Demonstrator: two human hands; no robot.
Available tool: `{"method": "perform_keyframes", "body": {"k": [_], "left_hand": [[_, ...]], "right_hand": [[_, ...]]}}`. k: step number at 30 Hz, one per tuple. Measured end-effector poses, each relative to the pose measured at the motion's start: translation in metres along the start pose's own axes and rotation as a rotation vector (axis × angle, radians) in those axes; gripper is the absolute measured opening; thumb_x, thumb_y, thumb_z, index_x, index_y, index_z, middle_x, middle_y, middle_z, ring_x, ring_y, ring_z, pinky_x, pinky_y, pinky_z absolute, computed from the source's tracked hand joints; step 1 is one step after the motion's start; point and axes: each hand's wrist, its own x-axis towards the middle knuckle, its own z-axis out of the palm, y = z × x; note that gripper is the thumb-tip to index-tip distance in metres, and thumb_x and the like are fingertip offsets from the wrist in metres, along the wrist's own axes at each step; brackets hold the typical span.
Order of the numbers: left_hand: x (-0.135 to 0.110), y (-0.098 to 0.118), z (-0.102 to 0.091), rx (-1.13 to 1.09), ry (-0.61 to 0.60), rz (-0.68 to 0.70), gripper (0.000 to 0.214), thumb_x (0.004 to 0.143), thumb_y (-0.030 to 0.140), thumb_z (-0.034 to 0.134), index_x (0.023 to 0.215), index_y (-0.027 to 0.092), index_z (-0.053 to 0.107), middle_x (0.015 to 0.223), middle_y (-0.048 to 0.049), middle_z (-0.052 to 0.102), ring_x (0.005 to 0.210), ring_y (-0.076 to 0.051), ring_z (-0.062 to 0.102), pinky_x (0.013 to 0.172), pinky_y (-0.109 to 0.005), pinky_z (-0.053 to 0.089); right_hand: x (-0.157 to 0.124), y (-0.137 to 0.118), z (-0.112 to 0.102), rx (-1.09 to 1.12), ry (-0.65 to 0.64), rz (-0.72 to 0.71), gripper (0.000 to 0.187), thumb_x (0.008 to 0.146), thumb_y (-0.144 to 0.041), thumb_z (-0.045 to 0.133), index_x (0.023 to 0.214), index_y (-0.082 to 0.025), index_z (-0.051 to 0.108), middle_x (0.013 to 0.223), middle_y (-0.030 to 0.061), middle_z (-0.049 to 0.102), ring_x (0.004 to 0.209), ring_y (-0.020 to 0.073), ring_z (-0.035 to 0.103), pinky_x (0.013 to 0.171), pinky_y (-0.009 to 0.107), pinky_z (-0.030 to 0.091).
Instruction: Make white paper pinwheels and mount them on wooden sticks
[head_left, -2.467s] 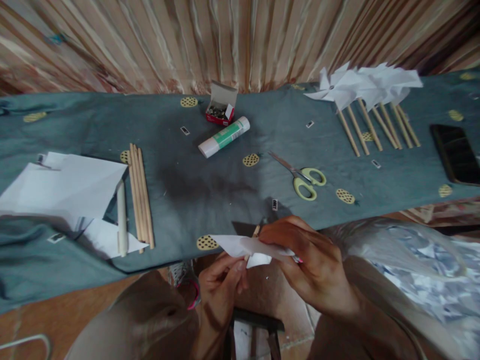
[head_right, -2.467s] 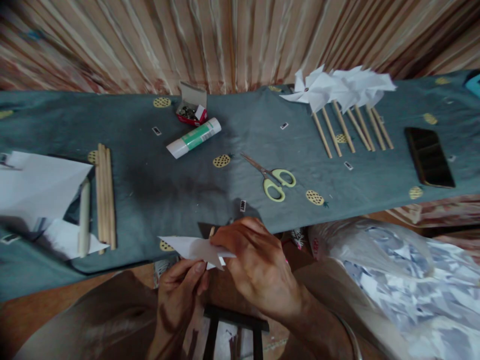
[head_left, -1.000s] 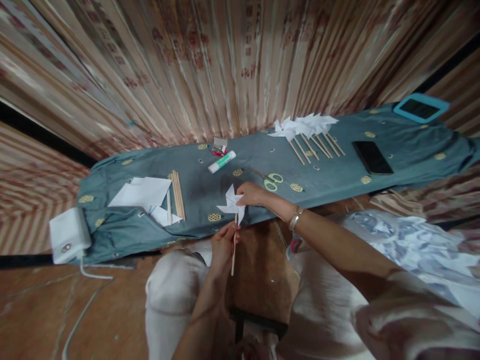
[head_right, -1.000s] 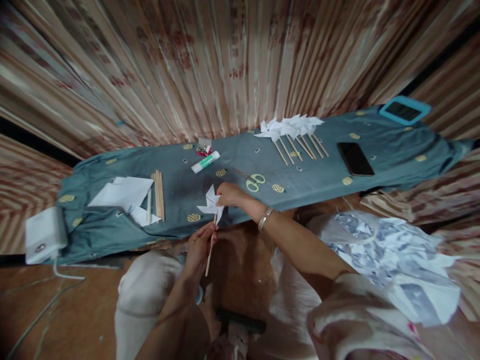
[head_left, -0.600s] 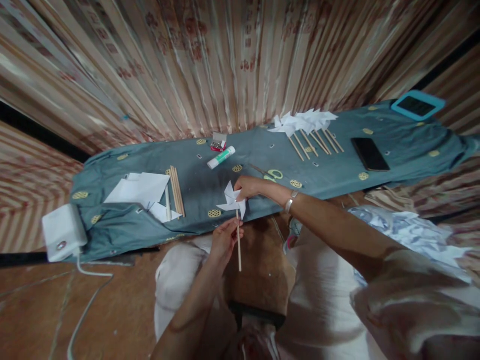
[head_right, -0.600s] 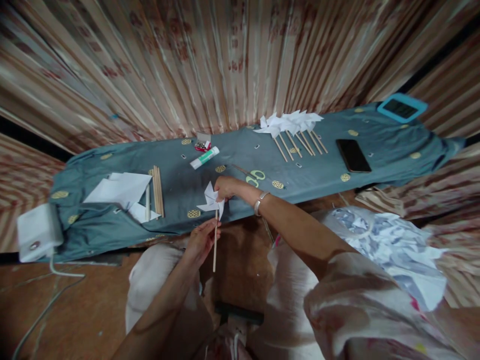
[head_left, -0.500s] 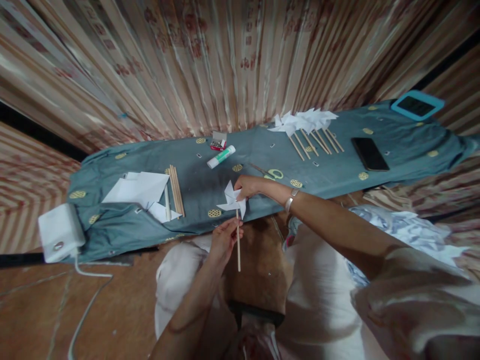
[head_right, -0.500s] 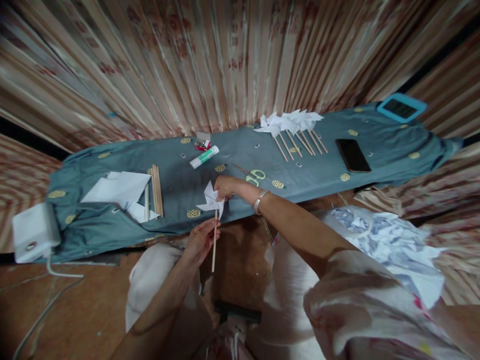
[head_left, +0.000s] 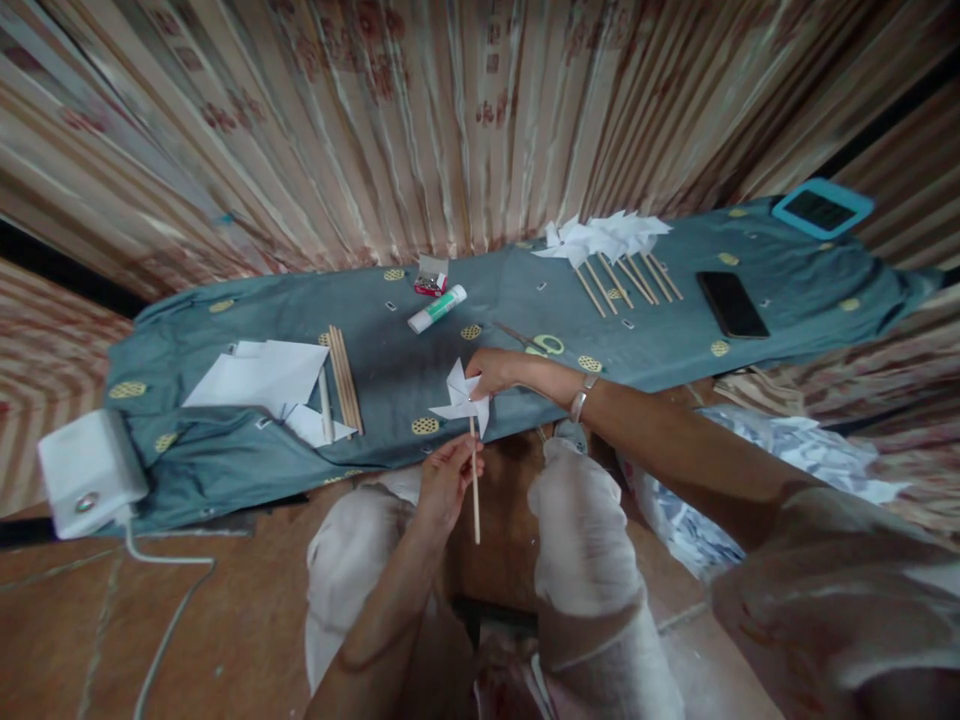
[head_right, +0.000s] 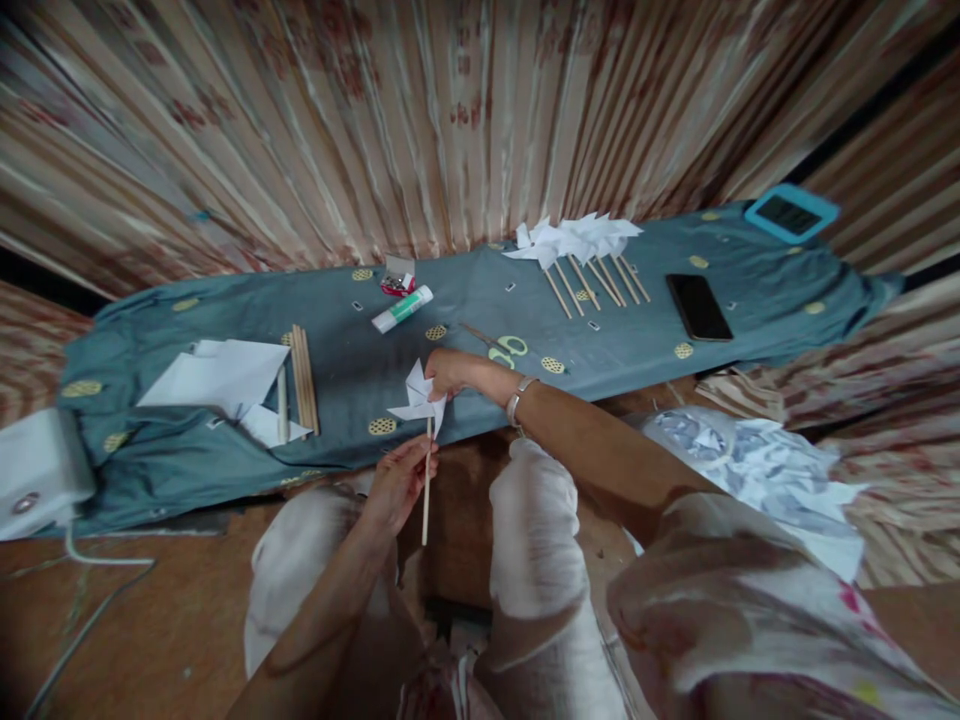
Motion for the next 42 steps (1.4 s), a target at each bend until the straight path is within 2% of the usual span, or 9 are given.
{"method": "perform_keyframes", "body": {"k": [5,10,19,24,28,37,42], "left_hand": [[0.001,0.002,-0.001,0.012,0.009,0.017,0.04,0.043,0.033,0.092,0.071,0.012,0.073,0.065,-0.0009,0.069,0.048,-0.005,0.055,0.051,-0.019,0.043],[0.0,0.007,-0.002,0.026,0.019,0.057,0.038,0.045,0.033,0.09,0.072,0.013,0.073,0.065,0.0003,0.069,0.047,-0.004,0.052,0.05,-0.018,0.041],[-0.002,0.027,0.011,0.13,-0.012,0.145,0.039,0.048,0.037,0.09,0.076,0.013,0.076,0.066,-0.0004,0.07,0.044,-0.005,0.052,0.048,-0.019,0.041],[0.013,0.046,0.026,0.222,-0.058,0.191,0.041,0.047,0.04,0.09,0.076,0.013,0.076,0.066,-0.0026,0.071,0.046,-0.008,0.056,0.048,-0.02,0.044],[0.031,0.051,0.04,0.275,-0.084,0.23,0.042,0.047,0.041,0.09,0.076,0.014,0.076,0.065,-0.0026,0.071,0.045,-0.008,0.057,0.048,-0.022,0.048],[0.059,0.041,0.055,0.314,-0.127,0.256,0.034,0.05,0.037,0.089,0.073,0.015,0.077,0.061,-0.002,0.071,0.043,-0.01,0.058,0.046,-0.022,0.05],[0.066,0.045,0.058,0.339,-0.141,0.292,0.031,0.053,0.035,0.088,0.073,0.015,0.077,0.06,-0.0016,0.071,0.042,-0.009,0.057,0.044,-0.021,0.049]], "right_hand": [[0.001,0.003,-0.001,0.111,-0.01,0.004,0.019,0.059,-0.006,0.072,0.048,-0.017,0.061,0.047,-0.0047,0.056,0.055,0.0123,0.054,0.061,0.025,0.045],[-0.002,0.005,0.004,0.262,0.06,-0.002,0.022,0.057,-0.008,0.074,0.044,-0.019,0.059,0.044,-0.0048,0.054,0.053,0.0118,0.052,0.058,0.025,0.044],[-0.028,0.011,0.011,0.572,0.26,-0.095,0.01,0.065,-0.022,0.071,0.061,-0.017,0.063,0.054,-0.0052,0.057,0.054,0.0083,0.049,0.054,0.021,0.039],[-0.031,0.021,0.011,0.898,0.4,-0.173,0.016,0.058,-0.025,0.076,0.066,-0.014,0.067,0.058,-0.0024,0.062,0.054,0.0085,0.049,0.052,0.022,0.034],[-0.03,0.028,0.008,1.104,0.515,-0.162,0.021,0.052,-0.026,0.078,0.069,-0.015,0.069,0.062,-0.003,0.065,0.059,0.0093,0.053,0.058,0.023,0.039],[-0.029,0.044,-0.004,1.136,0.568,-0.093,0.02,0.05,-0.026,0.08,0.065,-0.017,0.071,0.063,-0.003,0.069,0.063,0.0109,0.058,0.065,0.024,0.044],[-0.03,0.047,-0.011,1.111,0.572,-0.103,0.021,0.051,-0.029,0.08,0.064,-0.016,0.069,0.061,-0.0037,0.067,0.058,0.0096,0.055,0.061,0.023,0.041]]}}
